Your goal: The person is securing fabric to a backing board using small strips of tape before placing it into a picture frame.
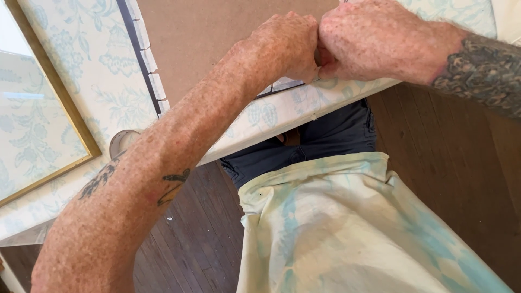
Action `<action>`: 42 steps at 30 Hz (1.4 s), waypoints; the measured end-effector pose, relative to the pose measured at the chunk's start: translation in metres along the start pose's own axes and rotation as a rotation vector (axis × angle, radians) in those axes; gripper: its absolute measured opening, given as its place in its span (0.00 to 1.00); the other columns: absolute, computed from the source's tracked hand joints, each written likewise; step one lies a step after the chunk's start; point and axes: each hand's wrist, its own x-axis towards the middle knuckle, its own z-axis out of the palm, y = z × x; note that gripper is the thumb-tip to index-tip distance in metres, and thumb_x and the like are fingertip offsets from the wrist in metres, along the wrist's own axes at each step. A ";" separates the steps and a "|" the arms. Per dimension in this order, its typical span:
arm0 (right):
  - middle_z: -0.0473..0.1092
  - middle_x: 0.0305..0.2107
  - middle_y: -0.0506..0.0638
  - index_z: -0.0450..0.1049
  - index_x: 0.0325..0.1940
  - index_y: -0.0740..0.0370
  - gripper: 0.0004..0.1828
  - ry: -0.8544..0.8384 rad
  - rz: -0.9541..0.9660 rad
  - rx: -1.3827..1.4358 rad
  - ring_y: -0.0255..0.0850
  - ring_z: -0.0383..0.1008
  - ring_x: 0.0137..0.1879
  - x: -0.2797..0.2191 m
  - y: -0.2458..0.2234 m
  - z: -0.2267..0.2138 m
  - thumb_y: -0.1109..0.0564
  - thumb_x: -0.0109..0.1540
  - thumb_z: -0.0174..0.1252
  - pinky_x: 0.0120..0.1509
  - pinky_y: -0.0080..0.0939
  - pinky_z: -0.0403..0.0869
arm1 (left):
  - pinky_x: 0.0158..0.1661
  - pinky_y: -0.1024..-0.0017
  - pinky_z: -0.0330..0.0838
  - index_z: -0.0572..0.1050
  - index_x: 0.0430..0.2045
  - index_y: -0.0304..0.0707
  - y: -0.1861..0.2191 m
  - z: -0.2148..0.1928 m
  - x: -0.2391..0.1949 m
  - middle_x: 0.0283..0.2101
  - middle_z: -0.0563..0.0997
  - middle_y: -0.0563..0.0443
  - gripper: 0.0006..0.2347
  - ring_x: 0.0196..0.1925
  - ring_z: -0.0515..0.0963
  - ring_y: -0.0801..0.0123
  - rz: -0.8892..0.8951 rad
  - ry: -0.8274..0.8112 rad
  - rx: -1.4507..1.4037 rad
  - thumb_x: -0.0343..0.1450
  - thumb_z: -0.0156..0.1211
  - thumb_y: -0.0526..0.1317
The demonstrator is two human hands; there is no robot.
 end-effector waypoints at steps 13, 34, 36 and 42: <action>0.80 0.34 0.46 0.82 0.39 0.48 0.20 -0.053 -0.002 0.048 0.48 0.81 0.43 0.012 0.005 -0.002 0.33 0.58 0.66 0.40 0.50 0.78 | 0.36 0.62 0.78 0.82 0.40 0.55 0.011 -0.021 -0.016 0.40 0.83 0.60 0.18 0.40 0.83 0.63 -0.109 -0.035 -0.064 0.56 0.75 0.42; 0.79 0.33 0.49 0.83 0.32 0.58 0.14 -0.257 0.095 0.369 0.44 0.75 0.38 0.048 0.018 0.010 0.47 0.57 0.76 0.40 0.43 0.72 | 0.41 0.77 0.72 0.79 0.35 0.50 -0.022 -0.019 0.017 0.33 0.75 0.61 0.13 0.36 0.74 0.75 -0.009 -0.481 -0.192 0.72 0.66 0.56; 0.79 0.35 0.47 0.84 0.29 0.58 0.16 -0.268 0.138 0.344 0.42 0.75 0.41 0.046 0.015 0.003 0.45 0.54 0.79 0.44 0.42 0.72 | 0.47 0.78 0.74 0.81 0.38 0.52 -0.015 -0.029 0.001 0.38 0.80 0.63 0.17 0.41 0.77 0.76 -0.123 -0.438 -0.142 0.68 0.69 0.61; 0.76 0.29 0.52 0.74 0.33 0.59 0.30 -0.176 0.141 0.479 0.46 0.72 0.34 0.072 0.040 0.030 0.46 0.42 0.87 0.36 0.44 0.70 | 0.49 0.73 0.72 0.82 0.36 0.49 -0.007 -0.045 -0.017 0.42 0.86 0.64 0.17 0.46 0.82 0.78 -0.151 -0.423 -0.069 0.67 0.70 0.58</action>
